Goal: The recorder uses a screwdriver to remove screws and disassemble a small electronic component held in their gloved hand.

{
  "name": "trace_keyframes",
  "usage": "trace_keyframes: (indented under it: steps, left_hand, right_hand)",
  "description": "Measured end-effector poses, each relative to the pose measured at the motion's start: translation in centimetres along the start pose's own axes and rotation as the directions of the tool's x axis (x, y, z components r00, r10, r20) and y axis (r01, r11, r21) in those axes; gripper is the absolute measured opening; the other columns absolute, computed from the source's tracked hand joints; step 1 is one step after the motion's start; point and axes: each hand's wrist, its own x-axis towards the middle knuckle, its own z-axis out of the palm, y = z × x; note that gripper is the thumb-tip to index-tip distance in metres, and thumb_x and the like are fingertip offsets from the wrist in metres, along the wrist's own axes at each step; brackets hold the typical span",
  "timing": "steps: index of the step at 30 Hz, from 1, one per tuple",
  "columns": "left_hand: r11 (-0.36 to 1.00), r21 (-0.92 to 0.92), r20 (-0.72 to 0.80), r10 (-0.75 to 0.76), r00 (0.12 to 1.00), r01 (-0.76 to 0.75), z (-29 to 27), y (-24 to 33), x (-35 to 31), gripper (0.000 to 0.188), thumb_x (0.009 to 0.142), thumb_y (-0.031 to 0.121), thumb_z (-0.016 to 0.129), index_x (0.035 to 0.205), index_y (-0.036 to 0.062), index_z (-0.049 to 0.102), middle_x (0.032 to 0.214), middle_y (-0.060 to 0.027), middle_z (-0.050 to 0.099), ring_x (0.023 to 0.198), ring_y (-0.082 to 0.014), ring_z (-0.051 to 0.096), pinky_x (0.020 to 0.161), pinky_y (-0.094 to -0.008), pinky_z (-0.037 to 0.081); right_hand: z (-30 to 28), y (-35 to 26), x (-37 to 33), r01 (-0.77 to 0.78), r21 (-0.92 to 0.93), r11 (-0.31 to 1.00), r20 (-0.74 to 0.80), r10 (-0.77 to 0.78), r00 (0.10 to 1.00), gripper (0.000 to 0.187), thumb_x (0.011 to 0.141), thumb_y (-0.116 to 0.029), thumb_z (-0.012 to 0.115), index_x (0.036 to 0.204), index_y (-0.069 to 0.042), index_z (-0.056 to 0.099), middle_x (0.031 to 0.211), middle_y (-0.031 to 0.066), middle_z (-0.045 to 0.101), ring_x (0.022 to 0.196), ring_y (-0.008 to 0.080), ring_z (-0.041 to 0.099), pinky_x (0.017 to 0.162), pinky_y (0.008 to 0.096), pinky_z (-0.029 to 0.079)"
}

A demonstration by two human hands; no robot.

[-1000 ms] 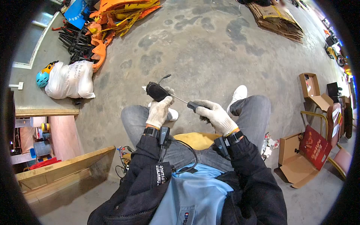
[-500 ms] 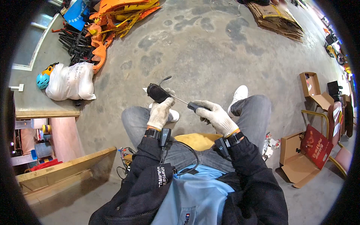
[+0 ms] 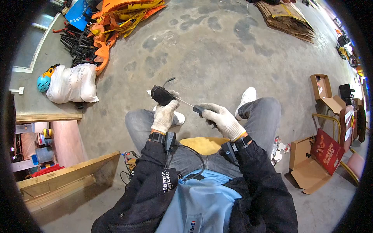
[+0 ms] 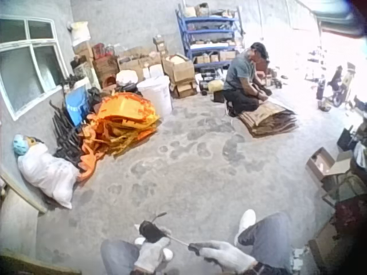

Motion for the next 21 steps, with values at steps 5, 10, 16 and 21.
trace_keyframes:
  steps: [5,10,16,21]
  left_hand:
    - [0.994,0.109,-0.006,0.022,1.000,-0.022,-0.3,-0.1,-0.3,0.044,0.092,-0.002,0.067,0.135,0.0018,0.062,0.127,-0.0093,0.071,0.117,-0.0193,0.067,0.104,-0.0324,0.051]
    - [0.976,0.212,-0.021,0.048,0.999,-0.043,0.2,0.4,-0.7,0.041,0.091,0.001,0.069,0.131,0.0040,0.065,0.125,-0.0068,0.072,0.120,-0.0178,0.066,0.108,-0.0331,0.049]
    - [0.798,0.603,-0.023,0.034,0.999,-0.013,0.4,1.2,-0.5,0.039,0.091,0.013,0.068,0.129,0.0055,0.067,0.116,-0.0053,0.073,0.111,-0.0188,0.068,0.100,-0.0333,0.050]
    - [0.655,0.755,0.003,0.029,1.000,-0.021,1.0,0.6,-1.2,0.046,0.090,0.030,0.068,0.128,0.0044,0.065,0.096,-0.0169,0.072,0.092,-0.0316,0.069,0.085,-0.0424,0.052]
  right_hand:
    - [-0.6,1.0,0.4,-0.124,0.046,0.991,0.016,0.123,0.992,0.036,0.102,-0.029,0.063,0.126,-0.003,0.067,0.096,0.0009,0.069,0.070,0.0043,0.054,0.054,0.0209,0.042]
    - [0.7,-0.6,-0.3,-0.200,0.117,0.973,0.034,0.198,0.980,0.034,0.106,-0.037,0.053,0.097,-0.006,0.062,0.066,-0.0010,0.052,0.045,0.0071,0.042,0.040,0.0249,0.031]
    - [0.0,0.5,0.8,-0.160,-0.063,0.985,-0.098,0.153,0.983,0.034,0.105,-0.042,0.056,0.090,-0.011,0.059,0.060,-0.0014,0.048,0.038,0.0101,0.039,0.034,0.0286,0.028]
    - [-2.0,2.5,0.9,-0.055,-0.234,0.971,-0.123,0.027,0.992,0.031,0.100,-0.037,0.062,0.099,-0.007,0.070,0.074,-0.0009,0.059,0.056,0.0075,0.050,0.049,0.0260,0.040]
